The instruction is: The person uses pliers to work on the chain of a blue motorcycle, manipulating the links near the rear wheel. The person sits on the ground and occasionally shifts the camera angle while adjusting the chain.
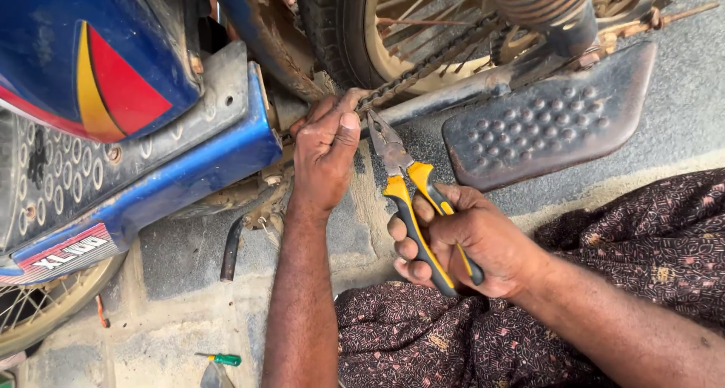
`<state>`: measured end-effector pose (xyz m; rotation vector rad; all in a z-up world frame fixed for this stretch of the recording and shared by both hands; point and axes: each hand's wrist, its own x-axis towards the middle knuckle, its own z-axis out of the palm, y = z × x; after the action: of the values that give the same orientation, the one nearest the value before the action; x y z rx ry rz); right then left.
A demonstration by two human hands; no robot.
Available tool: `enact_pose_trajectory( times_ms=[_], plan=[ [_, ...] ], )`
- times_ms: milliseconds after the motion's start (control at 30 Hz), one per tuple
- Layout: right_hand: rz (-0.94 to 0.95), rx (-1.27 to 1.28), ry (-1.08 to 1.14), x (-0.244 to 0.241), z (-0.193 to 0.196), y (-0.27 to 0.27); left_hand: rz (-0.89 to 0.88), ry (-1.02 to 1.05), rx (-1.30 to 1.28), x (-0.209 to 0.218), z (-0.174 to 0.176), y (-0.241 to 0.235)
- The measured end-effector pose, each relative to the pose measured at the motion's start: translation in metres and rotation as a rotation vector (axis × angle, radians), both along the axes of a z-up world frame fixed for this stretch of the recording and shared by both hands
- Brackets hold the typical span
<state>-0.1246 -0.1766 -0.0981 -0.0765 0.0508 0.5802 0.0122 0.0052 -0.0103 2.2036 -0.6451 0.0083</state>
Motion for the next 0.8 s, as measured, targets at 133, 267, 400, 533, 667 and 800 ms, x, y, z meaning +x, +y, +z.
enact_pose_trajectory(
  times_ms=[133, 267, 400, 533, 667, 800],
  plan=[
    [0.094, -0.338, 0.113, 0.023, 0.025, 0.014, -0.012, -0.255, 0.232, 0.0, -0.006, -0.001],
    [-0.081, -0.491, -0.014, 0.036, 0.034, 0.022, -0.054, -0.086, 0.113, 0.003, 0.003, -0.003],
    [0.019, -0.609, 0.006, 0.002, 0.037, 0.016, -0.051, 0.063, 0.002, 0.004, 0.002, -0.002],
    [0.006, -0.607, 0.015, -0.018, 0.034, 0.005, -0.035, 0.006, 0.043, 0.006, -0.007, -0.002],
    [-0.039, -0.427, -0.071, -0.016, 0.022, -0.007, 0.035, -0.143, 0.169, 0.01, -0.019, -0.002],
    [-0.072, -0.464, -0.178, -0.004, 0.033, -0.013, 0.066, -0.195, 0.2, 0.009, -0.017, -0.007]
  ],
)
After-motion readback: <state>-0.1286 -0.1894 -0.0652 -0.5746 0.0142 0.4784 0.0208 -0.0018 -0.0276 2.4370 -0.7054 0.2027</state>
